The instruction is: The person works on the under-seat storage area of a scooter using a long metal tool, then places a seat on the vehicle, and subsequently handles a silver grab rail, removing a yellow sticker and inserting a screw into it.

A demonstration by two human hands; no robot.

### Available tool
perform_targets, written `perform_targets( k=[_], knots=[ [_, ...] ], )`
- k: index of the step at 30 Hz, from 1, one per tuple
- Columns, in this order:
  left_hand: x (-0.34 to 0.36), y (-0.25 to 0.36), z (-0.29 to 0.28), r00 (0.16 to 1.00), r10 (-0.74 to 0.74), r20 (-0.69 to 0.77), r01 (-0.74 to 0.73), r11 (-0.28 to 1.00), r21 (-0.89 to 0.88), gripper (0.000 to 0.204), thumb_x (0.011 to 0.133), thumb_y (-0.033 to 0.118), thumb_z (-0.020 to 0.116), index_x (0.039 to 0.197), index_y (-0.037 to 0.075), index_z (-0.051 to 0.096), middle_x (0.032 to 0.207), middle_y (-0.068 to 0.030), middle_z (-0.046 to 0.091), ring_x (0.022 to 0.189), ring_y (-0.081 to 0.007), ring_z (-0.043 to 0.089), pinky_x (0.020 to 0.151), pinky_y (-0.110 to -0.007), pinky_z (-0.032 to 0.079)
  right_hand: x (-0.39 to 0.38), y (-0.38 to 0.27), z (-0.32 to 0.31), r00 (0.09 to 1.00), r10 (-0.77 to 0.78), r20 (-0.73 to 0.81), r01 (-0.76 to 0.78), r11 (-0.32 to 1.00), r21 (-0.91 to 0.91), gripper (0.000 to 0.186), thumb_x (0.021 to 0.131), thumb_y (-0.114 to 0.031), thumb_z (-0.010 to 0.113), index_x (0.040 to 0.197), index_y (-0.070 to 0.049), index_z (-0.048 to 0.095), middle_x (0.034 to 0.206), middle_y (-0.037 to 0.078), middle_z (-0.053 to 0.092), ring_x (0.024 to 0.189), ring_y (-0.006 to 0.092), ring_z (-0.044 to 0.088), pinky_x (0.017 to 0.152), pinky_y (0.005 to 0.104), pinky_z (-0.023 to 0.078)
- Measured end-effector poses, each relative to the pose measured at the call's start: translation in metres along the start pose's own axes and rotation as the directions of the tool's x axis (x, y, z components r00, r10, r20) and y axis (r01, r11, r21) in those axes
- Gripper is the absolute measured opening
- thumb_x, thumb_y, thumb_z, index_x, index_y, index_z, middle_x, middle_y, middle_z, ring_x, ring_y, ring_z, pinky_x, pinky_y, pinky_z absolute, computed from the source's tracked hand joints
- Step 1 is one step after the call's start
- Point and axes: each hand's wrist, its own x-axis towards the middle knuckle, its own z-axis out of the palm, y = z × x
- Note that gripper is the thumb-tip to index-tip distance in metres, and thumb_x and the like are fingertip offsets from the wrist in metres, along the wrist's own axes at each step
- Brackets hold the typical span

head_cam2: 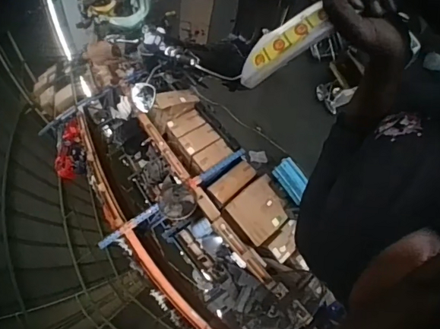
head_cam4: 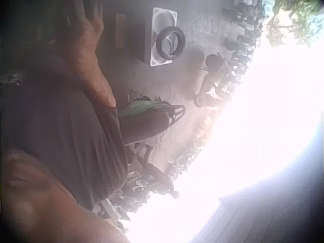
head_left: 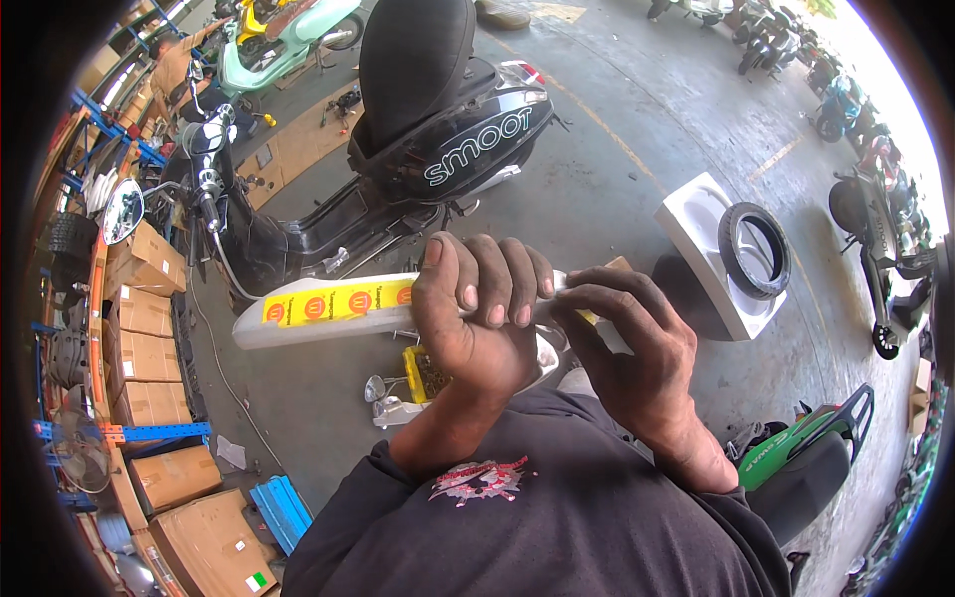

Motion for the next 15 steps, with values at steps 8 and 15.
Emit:
perform_targets(
  k=[8, 15],
  knots=[
    [-0.009, 0.005, 0.011, 0.999, 0.024, -0.044, -0.02, 0.996, 0.083, 0.038, 0.101, 0.025, 0.029, 0.064, 0.017, 0.036, 0.048, 0.0021, 0.034, 0.042, -0.0114, 0.034, 0.055, -0.032, 0.04, 0.001, -0.012, -0.005, 1.0, 0.007, 0.008, -0.007, 1.0, 0.006, 0.023, 0.071, -0.002, 0.075, 0.092, -0.008, 0.068, 0.094, 0.007, 0.067, 0.082, 0.0223, 0.067, 0.067, 0.0325, 0.055],
    [-0.015, 0.009, 0.015, 0.998, -0.024, -0.066, 0.027, 0.998, 0.049, 0.038, 0.101, 0.025, 0.029, 0.064, 0.017, 0.036, 0.049, 0.0023, 0.033, 0.042, -0.0114, 0.032, 0.056, -0.031, 0.04, -0.003, -0.011, -0.008, 0.999, -0.042, 0.021, 0.042, 0.999, -0.012, 0.021, 0.072, 0.0, 0.073, 0.09, -0.008, 0.069, 0.091, 0.007, 0.067, 0.079, 0.0219, 0.067, 0.065, 0.0313, 0.055]
  ],
)
